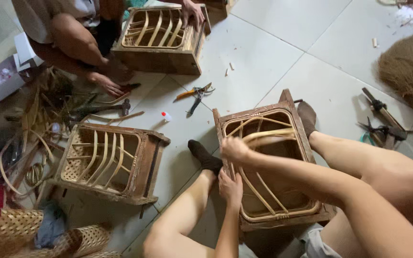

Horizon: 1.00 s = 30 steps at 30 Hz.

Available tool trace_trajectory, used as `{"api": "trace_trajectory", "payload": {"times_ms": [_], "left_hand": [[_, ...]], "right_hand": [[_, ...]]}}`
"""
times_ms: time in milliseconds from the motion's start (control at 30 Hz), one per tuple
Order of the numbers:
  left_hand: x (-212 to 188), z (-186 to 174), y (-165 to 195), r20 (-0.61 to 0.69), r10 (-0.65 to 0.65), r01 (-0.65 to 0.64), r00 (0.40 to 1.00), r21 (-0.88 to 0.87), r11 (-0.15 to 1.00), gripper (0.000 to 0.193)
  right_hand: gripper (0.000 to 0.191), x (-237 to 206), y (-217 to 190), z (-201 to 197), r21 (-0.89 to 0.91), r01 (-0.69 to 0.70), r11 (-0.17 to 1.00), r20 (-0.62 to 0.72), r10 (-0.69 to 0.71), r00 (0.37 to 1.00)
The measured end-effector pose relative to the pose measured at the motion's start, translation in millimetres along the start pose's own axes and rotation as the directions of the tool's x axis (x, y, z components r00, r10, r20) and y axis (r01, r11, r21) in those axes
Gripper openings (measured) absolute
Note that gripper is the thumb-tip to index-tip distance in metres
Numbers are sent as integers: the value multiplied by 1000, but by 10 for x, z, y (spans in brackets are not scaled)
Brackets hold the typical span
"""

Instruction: The person sits on the floor and weaves thin bamboo strips across the inside of a rectangular woven basket frame, pressing and tucking the strips into place. They use scissors to trim a strip, tap strips tight with a hammer, plane a strip, gather and sort bamboo strips from the floor, and apply glue to the basket rim.

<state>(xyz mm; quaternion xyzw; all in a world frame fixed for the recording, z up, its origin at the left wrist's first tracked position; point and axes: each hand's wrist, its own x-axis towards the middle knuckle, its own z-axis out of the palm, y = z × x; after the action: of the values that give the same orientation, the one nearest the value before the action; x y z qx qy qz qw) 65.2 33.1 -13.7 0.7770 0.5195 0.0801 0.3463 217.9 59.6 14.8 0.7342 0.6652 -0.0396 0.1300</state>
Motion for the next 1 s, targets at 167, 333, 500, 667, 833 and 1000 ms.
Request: {"api": "trace_trajectory", "payload": {"times_ms": [167,333,500,667,833,1000], "left_hand": [[93,33,99,-74,-7,9,997,20,1000,60],[93,8,91,-38,-15,16,999,27,1000,60],[96,-2,123,-56,24,-24,998,-2,1000,60],[77,10,155,-55,27,-23,998,71,997,60],[110,57,109,-68,9,-7,998,22,1000,55],[195,144,14,-111,27,-21,993,49,999,63]], "right_hand": [[36,52,451,-10,235,-3,972,158,-35,987],[63,-33,424,-217,383,-158,910,358,12,934],[48,-215,155,-390,313,-122,942,209,57,976],[34,21,269,-370,-126,25,992,-198,-50,979],[33,236,637,-470,-263,22,965,12,-19,1000],[44,94,273,-437,-176,232,957,61,-225,972]]}}
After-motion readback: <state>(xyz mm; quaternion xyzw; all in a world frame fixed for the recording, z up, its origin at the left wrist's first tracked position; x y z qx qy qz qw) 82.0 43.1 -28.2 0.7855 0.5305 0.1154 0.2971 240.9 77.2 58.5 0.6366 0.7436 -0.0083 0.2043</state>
